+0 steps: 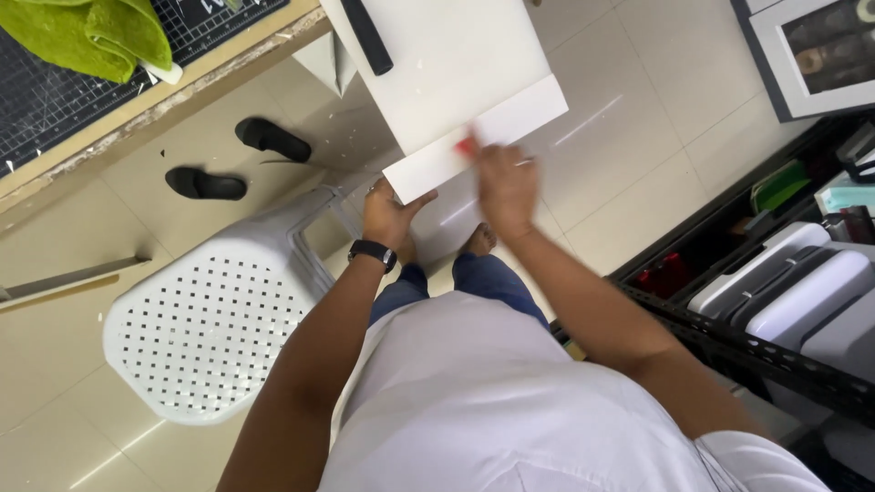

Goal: Smoothing the folded edges of a white box using a red plastic squeegee tool to ensure a clean finish.

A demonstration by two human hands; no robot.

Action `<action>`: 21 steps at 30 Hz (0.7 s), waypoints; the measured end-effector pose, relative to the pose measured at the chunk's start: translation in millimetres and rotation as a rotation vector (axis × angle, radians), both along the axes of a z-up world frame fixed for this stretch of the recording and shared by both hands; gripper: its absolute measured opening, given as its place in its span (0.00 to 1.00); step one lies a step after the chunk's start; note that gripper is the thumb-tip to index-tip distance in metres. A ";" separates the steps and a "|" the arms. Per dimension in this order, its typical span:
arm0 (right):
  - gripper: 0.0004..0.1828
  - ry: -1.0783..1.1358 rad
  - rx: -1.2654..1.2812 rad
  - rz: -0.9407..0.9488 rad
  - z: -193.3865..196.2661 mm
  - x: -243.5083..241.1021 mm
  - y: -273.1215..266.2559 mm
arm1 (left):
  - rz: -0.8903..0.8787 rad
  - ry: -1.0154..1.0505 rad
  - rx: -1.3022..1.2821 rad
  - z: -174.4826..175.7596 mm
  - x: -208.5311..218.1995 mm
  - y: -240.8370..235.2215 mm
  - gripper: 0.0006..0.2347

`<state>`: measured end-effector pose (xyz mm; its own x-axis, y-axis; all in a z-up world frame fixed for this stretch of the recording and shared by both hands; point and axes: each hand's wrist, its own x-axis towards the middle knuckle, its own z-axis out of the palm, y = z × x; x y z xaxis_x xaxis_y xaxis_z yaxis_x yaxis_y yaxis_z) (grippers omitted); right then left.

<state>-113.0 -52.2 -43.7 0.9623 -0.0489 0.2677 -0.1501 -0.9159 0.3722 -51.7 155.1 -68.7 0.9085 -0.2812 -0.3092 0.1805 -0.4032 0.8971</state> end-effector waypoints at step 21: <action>0.22 -0.060 0.563 0.649 35.0 46.2 -211.1 | 0.079 -0.895 0.157 47.7 -45.3 -76.0 0.29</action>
<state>-66.8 -263.4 -8.7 0.8307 0.3654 0.4200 0.4625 -0.8729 -0.1552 -97.0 79.2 -21.0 0.8421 -0.2222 0.4914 -0.5247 -0.5483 0.6512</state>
